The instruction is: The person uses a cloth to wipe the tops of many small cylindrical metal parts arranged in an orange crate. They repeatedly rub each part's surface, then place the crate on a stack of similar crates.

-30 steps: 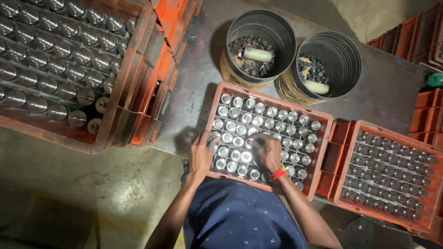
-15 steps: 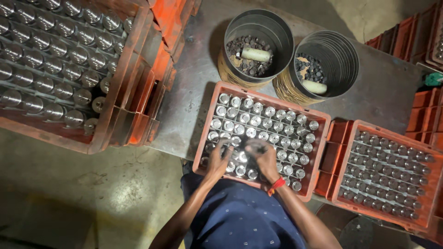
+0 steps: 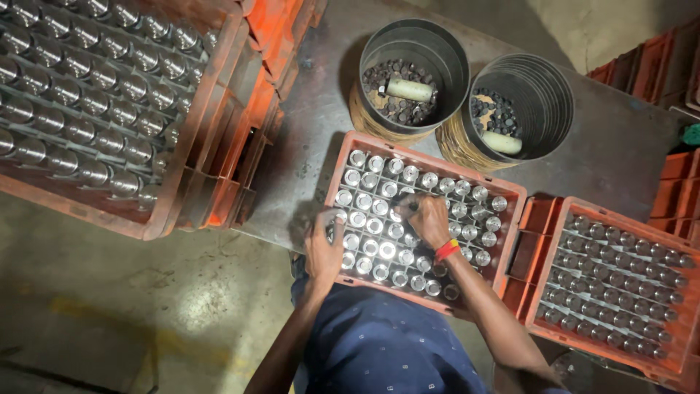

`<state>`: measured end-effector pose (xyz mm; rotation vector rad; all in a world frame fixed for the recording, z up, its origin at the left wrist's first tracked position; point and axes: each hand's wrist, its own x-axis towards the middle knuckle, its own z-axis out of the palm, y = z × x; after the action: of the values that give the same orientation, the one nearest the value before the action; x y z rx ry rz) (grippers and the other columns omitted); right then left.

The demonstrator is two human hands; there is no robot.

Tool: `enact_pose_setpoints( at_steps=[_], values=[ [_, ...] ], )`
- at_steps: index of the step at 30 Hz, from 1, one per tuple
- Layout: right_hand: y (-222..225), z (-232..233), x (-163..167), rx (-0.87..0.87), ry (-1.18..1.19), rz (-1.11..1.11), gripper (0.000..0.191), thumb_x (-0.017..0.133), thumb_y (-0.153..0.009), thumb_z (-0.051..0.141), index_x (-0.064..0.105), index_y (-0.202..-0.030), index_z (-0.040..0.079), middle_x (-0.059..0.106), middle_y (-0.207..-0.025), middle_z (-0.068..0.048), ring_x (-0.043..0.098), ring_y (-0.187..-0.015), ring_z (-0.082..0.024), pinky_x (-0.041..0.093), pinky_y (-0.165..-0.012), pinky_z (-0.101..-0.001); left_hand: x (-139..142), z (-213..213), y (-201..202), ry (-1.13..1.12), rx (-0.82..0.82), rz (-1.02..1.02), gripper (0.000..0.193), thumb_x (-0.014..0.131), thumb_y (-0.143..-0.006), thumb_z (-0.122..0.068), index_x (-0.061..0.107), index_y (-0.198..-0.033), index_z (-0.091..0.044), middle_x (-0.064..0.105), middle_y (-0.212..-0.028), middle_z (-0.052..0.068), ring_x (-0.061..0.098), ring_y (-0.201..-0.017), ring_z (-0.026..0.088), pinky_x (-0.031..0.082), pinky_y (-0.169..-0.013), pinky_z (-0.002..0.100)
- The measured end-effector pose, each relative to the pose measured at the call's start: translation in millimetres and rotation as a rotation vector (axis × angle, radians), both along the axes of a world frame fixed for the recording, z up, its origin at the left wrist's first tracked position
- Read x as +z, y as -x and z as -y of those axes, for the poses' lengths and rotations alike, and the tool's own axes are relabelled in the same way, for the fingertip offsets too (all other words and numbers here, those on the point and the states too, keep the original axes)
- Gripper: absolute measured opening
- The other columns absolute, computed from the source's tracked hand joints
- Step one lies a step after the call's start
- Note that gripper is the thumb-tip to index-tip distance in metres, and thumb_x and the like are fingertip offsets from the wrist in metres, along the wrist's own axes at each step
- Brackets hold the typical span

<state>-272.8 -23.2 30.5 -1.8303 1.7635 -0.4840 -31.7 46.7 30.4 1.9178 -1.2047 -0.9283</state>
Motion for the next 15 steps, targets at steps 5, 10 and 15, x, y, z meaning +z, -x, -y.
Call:
enact_pose_setpoints(
  at_steps=[5,10,15],
  values=[
    [0,27,38,-0.134,0.180,0.235,0.020,0.076,-0.092,0.023,0.079,-0.100,0.005,0.077,-0.088,-0.015,0.075,-0.078,-0.026,0.056,-0.074,-0.0379,-5,42,0,0.203,-0.082,0.541,0.062,0.064,-0.092,-0.049,0.055,-0.128,0.001,0.067,-0.115,0.029,0.065,-0.105,0.048,0.051,-0.089,0.055],
    [18,127,71,0.045,0.499,0.128,0.025,0.067,-0.104,0.023,0.075,-0.108,0.000,0.076,-0.106,-0.020,0.072,-0.098,-0.035,0.054,-0.088,-0.0438,-12,66,0,-0.389,-0.138,0.247,0.075,0.053,-0.093,-0.063,0.045,-0.147,-0.012,0.064,-0.127,0.027,0.063,-0.115,0.047,0.049,-0.099,0.058],
    [9,238,53,0.527,0.022,-0.260,0.041,0.069,-0.095,0.038,0.068,-0.123,0.007,0.068,-0.121,-0.021,0.063,-0.112,-0.039,0.048,-0.097,-0.0461,-20,70,-4,-0.318,0.015,0.203,0.081,0.051,-0.093,-0.069,0.044,-0.149,-0.011,0.060,-0.133,0.029,0.059,-0.119,0.049,0.047,-0.098,0.060]
  ],
)
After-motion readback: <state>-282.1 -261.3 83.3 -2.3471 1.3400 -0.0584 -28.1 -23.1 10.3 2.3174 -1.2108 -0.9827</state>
